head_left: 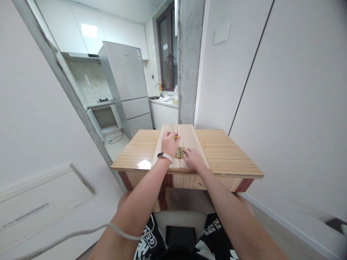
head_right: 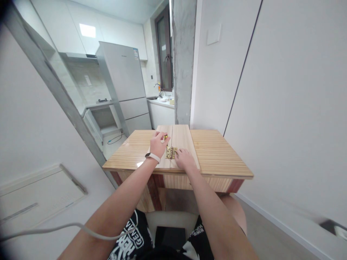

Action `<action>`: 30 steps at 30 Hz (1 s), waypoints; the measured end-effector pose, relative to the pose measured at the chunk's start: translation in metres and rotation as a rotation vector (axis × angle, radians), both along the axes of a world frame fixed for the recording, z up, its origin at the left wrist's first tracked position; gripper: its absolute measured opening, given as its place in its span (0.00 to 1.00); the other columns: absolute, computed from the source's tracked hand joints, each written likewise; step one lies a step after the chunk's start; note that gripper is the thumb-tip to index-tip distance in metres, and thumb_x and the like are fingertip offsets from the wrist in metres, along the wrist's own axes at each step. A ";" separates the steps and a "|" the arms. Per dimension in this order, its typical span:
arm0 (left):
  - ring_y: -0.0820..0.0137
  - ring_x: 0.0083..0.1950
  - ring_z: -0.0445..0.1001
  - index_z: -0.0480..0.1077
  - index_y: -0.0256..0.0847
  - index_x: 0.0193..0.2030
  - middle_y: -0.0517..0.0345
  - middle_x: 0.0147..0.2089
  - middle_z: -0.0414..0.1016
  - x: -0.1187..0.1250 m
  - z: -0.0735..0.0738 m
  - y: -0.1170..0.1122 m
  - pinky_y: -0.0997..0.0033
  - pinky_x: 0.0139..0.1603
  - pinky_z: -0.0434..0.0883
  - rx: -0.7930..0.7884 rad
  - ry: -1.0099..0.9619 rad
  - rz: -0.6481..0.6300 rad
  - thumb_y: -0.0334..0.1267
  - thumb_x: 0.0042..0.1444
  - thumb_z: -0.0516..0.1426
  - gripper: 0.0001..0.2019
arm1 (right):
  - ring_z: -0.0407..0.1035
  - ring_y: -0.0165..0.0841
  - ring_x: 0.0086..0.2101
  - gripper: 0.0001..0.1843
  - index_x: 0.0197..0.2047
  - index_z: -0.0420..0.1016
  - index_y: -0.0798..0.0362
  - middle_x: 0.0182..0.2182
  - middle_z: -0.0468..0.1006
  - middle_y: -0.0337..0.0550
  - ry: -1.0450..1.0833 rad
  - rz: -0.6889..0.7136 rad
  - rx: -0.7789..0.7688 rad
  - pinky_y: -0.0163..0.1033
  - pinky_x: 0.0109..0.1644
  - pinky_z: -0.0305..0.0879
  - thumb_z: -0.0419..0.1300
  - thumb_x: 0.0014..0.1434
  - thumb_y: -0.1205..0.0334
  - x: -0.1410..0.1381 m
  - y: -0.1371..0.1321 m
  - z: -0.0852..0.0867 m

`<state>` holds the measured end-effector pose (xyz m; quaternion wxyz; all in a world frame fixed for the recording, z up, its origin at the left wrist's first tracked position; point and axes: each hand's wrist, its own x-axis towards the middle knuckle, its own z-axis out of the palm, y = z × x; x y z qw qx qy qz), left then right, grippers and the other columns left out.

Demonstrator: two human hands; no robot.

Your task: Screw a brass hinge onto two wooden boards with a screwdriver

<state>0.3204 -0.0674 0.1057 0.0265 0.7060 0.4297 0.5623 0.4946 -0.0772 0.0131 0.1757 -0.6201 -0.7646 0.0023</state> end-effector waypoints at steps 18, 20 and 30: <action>0.66 0.46 0.78 0.76 0.42 0.53 0.51 0.49 0.76 -0.001 0.002 0.004 0.63 0.52 0.76 -0.030 0.042 -0.095 0.30 0.66 0.57 0.12 | 0.65 0.39 0.58 0.22 0.61 0.75 0.47 0.57 0.76 0.49 0.012 -0.001 0.053 0.43 0.65 0.55 0.47 0.73 0.51 0.002 0.003 -0.006; 0.67 0.44 0.78 0.76 0.42 0.53 0.52 0.47 0.76 -0.003 0.001 0.004 0.64 0.51 0.76 -0.027 0.028 -0.087 0.30 0.65 0.59 0.11 | 0.65 0.39 0.58 0.22 0.60 0.75 0.48 0.56 0.76 0.50 0.012 0.002 0.057 0.43 0.65 0.55 0.47 0.73 0.51 0.002 0.003 -0.006; 0.65 0.43 0.76 0.78 0.44 0.49 0.54 0.43 0.75 -0.002 0.002 0.002 0.63 0.49 0.75 -0.031 0.031 0.056 0.35 0.61 0.65 0.09 | 0.64 0.41 0.59 0.23 0.62 0.74 0.47 0.58 0.75 0.50 -0.002 0.004 0.030 0.45 0.66 0.52 0.46 0.74 0.52 0.001 0.003 -0.005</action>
